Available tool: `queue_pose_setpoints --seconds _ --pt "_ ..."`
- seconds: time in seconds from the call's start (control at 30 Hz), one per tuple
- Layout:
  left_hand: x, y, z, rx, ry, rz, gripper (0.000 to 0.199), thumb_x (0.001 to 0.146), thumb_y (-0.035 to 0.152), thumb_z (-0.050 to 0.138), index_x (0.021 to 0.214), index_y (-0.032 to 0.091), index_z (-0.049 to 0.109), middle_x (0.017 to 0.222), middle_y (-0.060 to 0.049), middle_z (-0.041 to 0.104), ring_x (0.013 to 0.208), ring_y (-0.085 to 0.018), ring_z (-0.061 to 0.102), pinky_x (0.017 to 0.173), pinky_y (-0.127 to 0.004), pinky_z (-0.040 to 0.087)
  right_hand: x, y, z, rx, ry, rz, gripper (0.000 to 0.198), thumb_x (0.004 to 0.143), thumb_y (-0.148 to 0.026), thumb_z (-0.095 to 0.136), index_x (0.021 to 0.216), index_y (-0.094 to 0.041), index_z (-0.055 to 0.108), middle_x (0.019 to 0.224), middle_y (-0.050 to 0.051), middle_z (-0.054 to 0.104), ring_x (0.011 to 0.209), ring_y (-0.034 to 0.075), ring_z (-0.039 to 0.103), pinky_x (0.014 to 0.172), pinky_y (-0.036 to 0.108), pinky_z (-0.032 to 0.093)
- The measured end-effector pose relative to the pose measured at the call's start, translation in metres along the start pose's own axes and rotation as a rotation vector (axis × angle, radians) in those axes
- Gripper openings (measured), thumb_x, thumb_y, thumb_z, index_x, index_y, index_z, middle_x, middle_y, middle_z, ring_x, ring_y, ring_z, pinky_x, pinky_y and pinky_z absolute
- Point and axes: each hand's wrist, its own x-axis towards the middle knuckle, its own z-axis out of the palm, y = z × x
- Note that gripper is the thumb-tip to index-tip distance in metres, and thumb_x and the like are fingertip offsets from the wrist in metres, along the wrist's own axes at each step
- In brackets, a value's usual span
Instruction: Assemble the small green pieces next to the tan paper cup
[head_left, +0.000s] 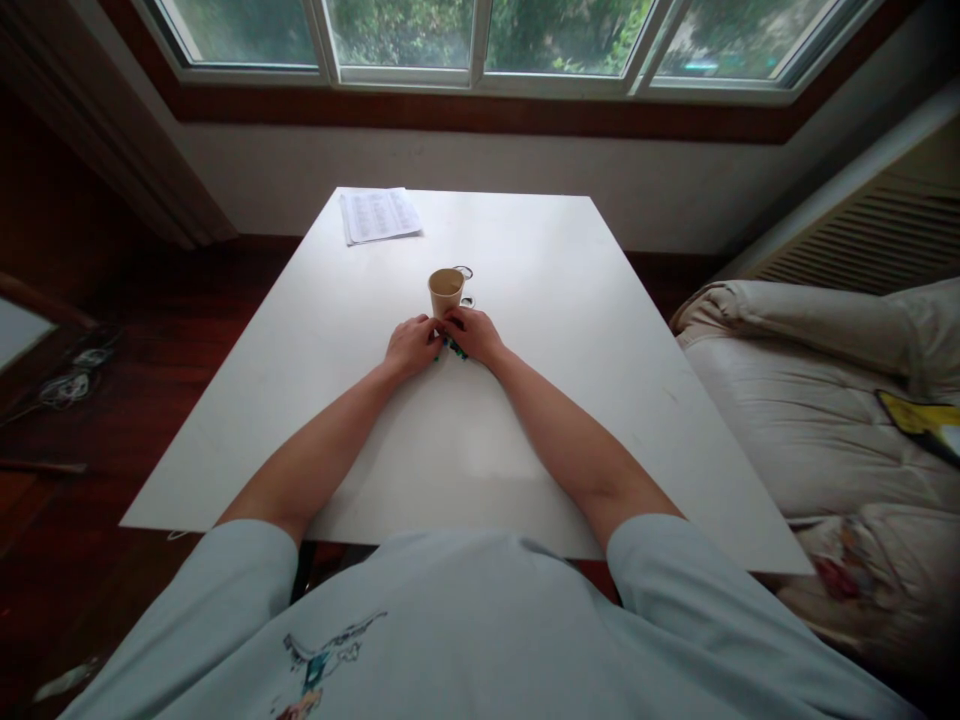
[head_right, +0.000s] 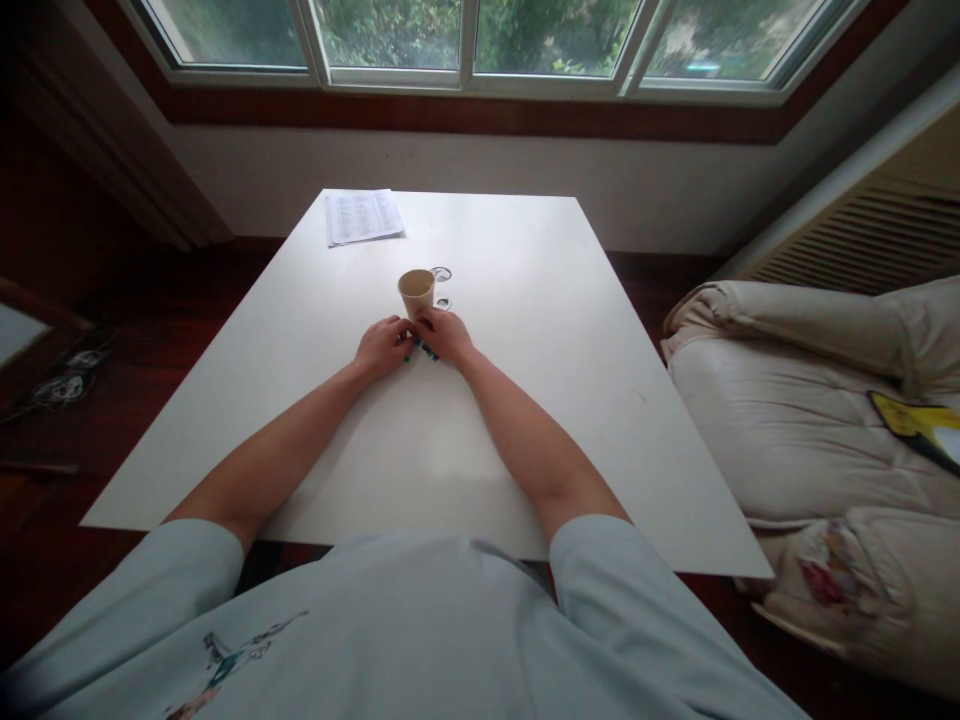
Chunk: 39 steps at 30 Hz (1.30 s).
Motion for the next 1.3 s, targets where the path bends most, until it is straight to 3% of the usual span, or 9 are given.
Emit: queue_pose_setpoints --seconds 1.3 --pt "-0.0005 0.0018 -0.0012 -0.004 -0.006 -0.018 0.030 0.105 0.027 0.062 0.124 0.025 0.084 0.117 -0.011 0.078 0.112 -0.029 0.073 0.102 -0.041 0.056 -0.0004 -0.0021 -0.0013 -0.003 -0.005 0.012 0.017 0.106 -0.026 0.068 0.107 -0.021 0.084 0.109 0.007 0.085 0.095 0.022 0.073 0.084 0.029 0.051"
